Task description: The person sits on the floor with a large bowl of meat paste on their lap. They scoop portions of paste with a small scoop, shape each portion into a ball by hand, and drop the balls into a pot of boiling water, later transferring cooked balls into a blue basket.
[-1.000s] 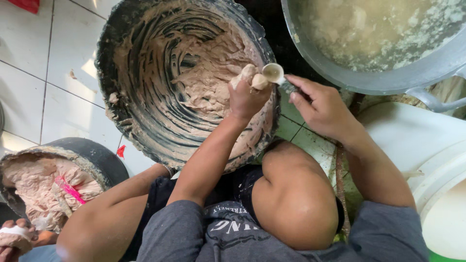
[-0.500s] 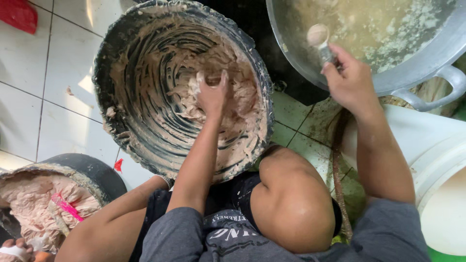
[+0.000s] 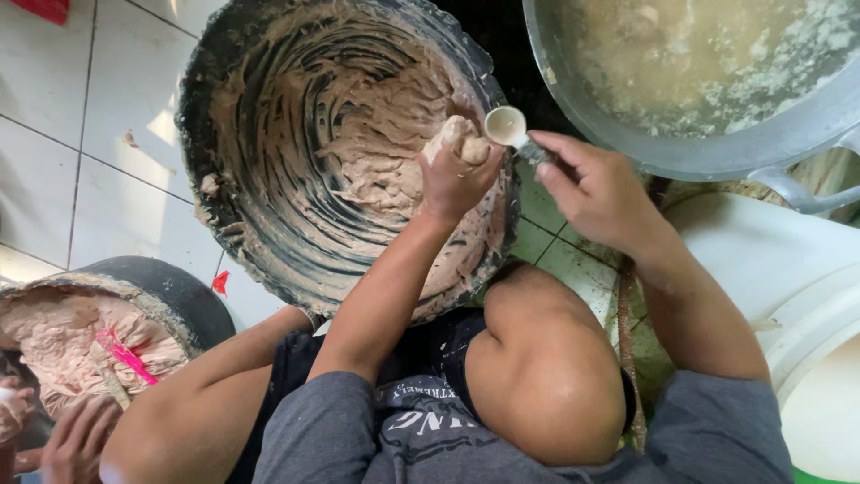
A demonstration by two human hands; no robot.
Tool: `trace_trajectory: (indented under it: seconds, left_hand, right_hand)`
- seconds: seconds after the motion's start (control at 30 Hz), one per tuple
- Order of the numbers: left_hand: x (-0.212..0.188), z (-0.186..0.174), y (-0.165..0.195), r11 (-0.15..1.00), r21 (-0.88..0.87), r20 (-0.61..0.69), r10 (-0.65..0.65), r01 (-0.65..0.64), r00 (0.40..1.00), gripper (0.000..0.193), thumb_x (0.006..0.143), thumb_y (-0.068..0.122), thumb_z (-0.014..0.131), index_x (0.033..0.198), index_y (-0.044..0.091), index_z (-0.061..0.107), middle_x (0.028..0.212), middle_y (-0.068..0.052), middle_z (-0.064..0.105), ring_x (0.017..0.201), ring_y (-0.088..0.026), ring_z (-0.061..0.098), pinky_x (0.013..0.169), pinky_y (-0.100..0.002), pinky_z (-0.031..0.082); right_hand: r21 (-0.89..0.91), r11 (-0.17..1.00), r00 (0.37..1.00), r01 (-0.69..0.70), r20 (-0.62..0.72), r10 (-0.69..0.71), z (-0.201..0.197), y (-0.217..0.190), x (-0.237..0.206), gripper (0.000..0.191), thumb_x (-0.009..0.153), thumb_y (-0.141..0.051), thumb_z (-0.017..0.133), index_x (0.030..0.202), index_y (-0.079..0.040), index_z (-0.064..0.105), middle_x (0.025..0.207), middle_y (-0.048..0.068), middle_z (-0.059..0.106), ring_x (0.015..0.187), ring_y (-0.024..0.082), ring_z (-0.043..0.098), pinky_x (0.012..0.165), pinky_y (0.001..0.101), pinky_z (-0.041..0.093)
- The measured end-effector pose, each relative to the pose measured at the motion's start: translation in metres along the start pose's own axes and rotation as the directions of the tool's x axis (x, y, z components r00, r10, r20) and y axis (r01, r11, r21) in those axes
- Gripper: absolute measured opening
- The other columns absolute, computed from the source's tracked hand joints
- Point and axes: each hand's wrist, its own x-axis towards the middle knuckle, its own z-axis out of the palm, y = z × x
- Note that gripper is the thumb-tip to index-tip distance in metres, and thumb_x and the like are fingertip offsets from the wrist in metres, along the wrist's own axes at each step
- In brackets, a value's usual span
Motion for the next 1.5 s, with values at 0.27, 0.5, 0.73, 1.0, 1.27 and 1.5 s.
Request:
trace_trajectory:
  seconds: [0.27, 0.5, 0.73, 1.0, 1.27, 1.5]
  left_hand:
    - [-0.008, 0.009, -0.014, 0.988, 0.151, 0.037, -0.010, 0.005, 0.999, 0.032, 0.074, 0.022, 0.082, 0.098, 0.006, 0.069, 0.087, -0.017, 0.071, 0.082, -0.041, 0.070, 0.070, -0.045, 0.056]
    - [-0.016, 0.015, -0.052, 0.830, 0.423, 0.012, -0.406, 0.364, 0.914, 0.056, 0.078, 0.055, 0.077, 0.109, 0.008, 0.077, 0.081, -0.022, 0.074, 0.076, -0.042, 0.072, 0.069, -0.050, 0.056]
    - [-0.005, 0.006, -0.044, 0.922, 0.281, 0.056, -0.292, 0.266, 0.955, 0.049, 0.086, 0.054, 0.072, 0.086, 0.005, 0.076, 0.081, -0.024, 0.072, 0.078, -0.043, 0.072, 0.073, -0.050, 0.058]
    - [0.032, -0.027, -0.053, 0.807, 0.462, -0.072, -0.379, 0.368, 0.923, 0.051, 0.086, 0.058, 0.067, 0.098, 0.010, 0.078, 0.085, -0.023, 0.074, 0.085, -0.041, 0.073, 0.080, -0.050, 0.057]
    - [0.012, -0.019, -0.041, 0.881, 0.249, 0.151, -0.445, 0.402, 0.883, 0.072, 0.077, 0.062, 0.072, 0.123, 0.007, 0.068, 0.088, -0.031, 0.072, 0.085, -0.047, 0.071, 0.079, -0.051, 0.057]
    - [0.015, 0.009, -0.016, 0.961, 0.248, 0.125, -0.160, 0.125, 0.979, 0.043, 0.095, 0.048, 0.068, 0.083, 0.008, 0.072, 0.078, -0.021, 0.071, 0.076, -0.041, 0.071, 0.071, -0.050, 0.057]
  right_hand:
    - [0.208, 0.930, 0.932, -0.304, 0.267, 0.245, 0.013, -0.008, 0.011, 0.041, 0.101, -0.015, 0.061, 0.141, -0.010, 0.063, 0.082, 0.004, 0.071, 0.057, 0.007, 0.053, 0.051, 0.0242, 0.044]
    - [-0.053, 0.984, 0.973, -0.169, -0.168, 0.158, -0.027, 0.021, 0.015, 0.047, 0.102, -0.013, 0.064, 0.148, -0.009, 0.060, 0.090, 0.006, 0.071, 0.067, 0.009, 0.058, 0.060, 0.0262, 0.047]
    - [-0.318, 0.947, 0.915, -0.048, -0.394, -0.086, -0.055, 0.067, 0.038, 0.037, 0.100, -0.010, 0.071, 0.137, -0.003, 0.070, 0.107, 0.014, 0.073, 0.083, 0.018, 0.067, 0.079, 0.0304, 0.054]
    - [-0.527, 0.817, 0.907, -0.233, -0.421, -0.013, -0.075, 0.121, 0.037, 0.036, 0.099, -0.018, 0.073, 0.134, -0.007, 0.073, 0.095, 0.017, 0.074, 0.089, 0.032, 0.071, 0.083, 0.0434, 0.055]
    - [-0.686, 0.703, 0.912, -0.188, -0.387, -0.133, -0.075, 0.116, 0.035, 0.033, 0.098, -0.017, 0.073, 0.129, -0.008, 0.071, 0.100, 0.019, 0.074, 0.097, 0.040, 0.070, 0.087, 0.0484, 0.055]
    - [0.140, 0.976, 0.969, -0.167, -0.161, 0.188, -0.036, 0.053, 0.025, 0.034, 0.110, -0.013, 0.056, 0.141, 0.001, 0.061, 0.102, 0.003, 0.073, 0.071, 0.007, 0.059, 0.062, 0.0255, 0.048]
